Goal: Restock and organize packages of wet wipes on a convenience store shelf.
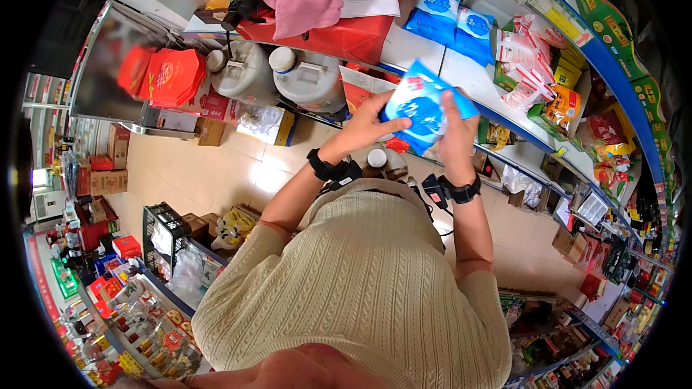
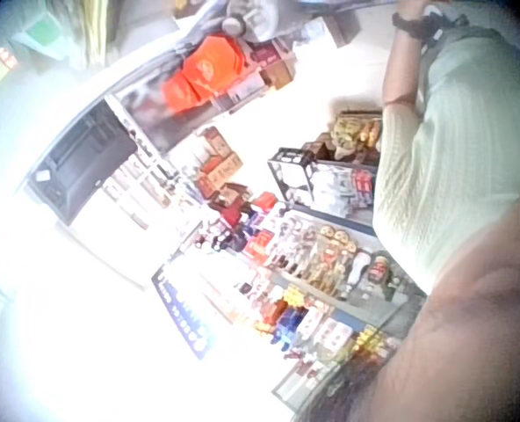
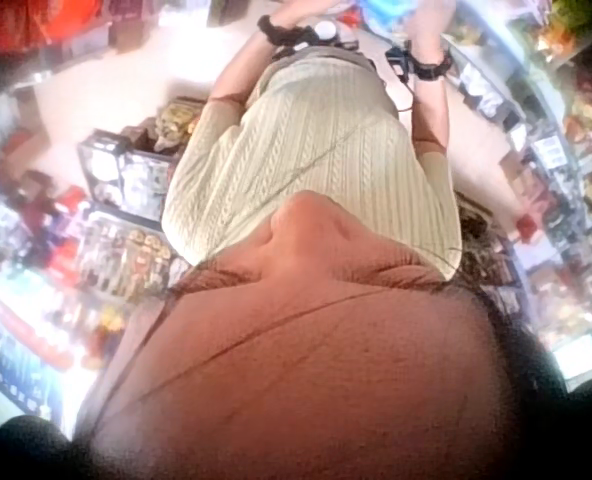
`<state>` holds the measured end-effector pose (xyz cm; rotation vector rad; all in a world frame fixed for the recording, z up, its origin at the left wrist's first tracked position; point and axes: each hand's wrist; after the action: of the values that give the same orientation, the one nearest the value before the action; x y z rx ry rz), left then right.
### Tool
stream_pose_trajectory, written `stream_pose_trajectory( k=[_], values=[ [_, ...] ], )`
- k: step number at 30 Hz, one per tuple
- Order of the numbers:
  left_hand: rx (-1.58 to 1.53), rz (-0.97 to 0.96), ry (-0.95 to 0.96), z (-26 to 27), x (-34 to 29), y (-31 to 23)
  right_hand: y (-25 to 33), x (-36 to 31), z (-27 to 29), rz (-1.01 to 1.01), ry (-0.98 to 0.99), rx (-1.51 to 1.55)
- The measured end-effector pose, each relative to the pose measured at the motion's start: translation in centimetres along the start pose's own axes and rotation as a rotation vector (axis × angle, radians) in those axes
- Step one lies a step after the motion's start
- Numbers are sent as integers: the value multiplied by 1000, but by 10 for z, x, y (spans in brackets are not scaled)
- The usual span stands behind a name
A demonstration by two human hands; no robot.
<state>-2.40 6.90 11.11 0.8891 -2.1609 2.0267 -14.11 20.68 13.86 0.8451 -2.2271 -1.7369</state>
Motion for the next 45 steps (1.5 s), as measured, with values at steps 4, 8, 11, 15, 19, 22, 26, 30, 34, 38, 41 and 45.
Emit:
stream_pose_trajectory(
  k=[4, 8, 11, 15, 19, 22, 26, 30, 34, 38, 41, 45],
  values=[
    [0, 35, 69, -10, -4, 5, 3, -2, 27, -44, -13, 39],
    [-40, 114, 56, -19, -2, 7, 7, -16, 52, -37, 98, -383],
    [-19, 157, 159, -21, 3, 5, 7, -26, 65, -100, 161, -464],
    [-37, 245, 335, -28, 8, 3, 3, -39, 72, -101, 166, -398],
    [-159, 243, 333, -41, 8, 4, 3, -50, 77, -78, 166, -433],
    [-172, 239, 294, -46, 8, 4, 4, -51, 80, -101, 148, -374],
    [-117, 247, 302, -48, 12, 9, 2, -51, 82, -124, 133, -410],
    [18, 279, 424, -46, 14, 15, -4, -52, 80, -93, 24, -264],
    [-145, 299, 308, -48, 16, 17, -5, -50, 73, -92, 30, -148],
    [-67, 274, 220, -48, 17, 15, -3, -48, 70, -208, 65, -226],
    [13, 163, 132, -48, 16, 17, -4, -47, 70, -226, 113, -331],
    [-74, 185, 13, -48, 19, 21, -8, -44, 69, -214, 208, -408]
  ],
)
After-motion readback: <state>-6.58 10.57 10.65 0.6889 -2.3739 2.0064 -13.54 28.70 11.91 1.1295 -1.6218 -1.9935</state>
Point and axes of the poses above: each hand's wrist, its own x-axis towards the middle knuckle, its own z-axis out of the back of the hand, y = z × x, and after that the axes turned 14 degrees about -z, right-handed
